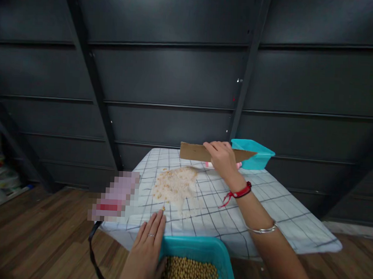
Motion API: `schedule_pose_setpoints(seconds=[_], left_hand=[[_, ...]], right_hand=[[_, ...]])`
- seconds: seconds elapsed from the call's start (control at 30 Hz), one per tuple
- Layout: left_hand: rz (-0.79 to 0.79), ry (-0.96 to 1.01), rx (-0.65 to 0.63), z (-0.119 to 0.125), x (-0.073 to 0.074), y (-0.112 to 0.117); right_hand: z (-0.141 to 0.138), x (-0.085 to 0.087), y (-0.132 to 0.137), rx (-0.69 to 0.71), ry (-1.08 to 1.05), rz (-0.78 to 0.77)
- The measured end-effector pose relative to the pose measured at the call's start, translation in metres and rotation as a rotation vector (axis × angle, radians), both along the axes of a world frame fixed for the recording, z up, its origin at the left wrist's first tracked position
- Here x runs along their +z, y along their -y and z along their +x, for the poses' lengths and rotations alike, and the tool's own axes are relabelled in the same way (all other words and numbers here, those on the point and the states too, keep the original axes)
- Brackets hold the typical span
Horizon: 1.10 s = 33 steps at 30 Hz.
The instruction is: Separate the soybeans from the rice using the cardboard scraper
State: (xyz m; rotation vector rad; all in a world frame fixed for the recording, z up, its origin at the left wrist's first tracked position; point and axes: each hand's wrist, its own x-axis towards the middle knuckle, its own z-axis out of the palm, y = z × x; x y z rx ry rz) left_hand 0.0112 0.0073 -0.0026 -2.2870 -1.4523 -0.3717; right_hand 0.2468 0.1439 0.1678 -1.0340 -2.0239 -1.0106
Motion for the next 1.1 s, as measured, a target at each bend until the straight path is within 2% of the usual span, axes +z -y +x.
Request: schedule_pose_setpoints(seconds=[0.1, 0.27, 0.6, 0.7, 0.8, 0.93, 1.03, 1.1], left_hand=[[0.018, -0.021, -0.01, 0.001, -0.002, -0.002], [-0.013, -0.033, 0.007, 0.007, 0.002, 0.001], [-0.175, -0.018, 0.015, 0.015, 0.001, -0.002], [-0.166, -0.001, 0.011, 0.017, -0.001, -0.003], [-0.116, 0.011, -0.015, 0.019, -0.002, -0.001], [-0.057, 0.007, -0.04, 0.02, -0.003, -0.001], [-0.036, -0.002, -0.054, 0.02, -0.002, -0.003], [-0.024, 0.0, -0.055, 0.019, -0.001, -0.004]], right_hand=[[0.0, -0.018, -0.02, 0.028, -0.042, 0.015], [0.014, -0.042, -0.023, 0.068, -0.076, 0.026], [0.035, -0.05, -0.032, 0.066, -0.168, 0.089], [0.036, -0.05, -0.032, 0.079, -0.171, 0.093], [0.038, -0.044, -0.028, 0.098, -0.163, 0.091], [0.045, -0.018, -0.009, 0.124, -0.131, 0.08], [0.054, 0.005, 0.025, 0.17, -0.058, 0.053], [0.062, 0.015, 0.055, 0.207, 0.003, 0.033]])
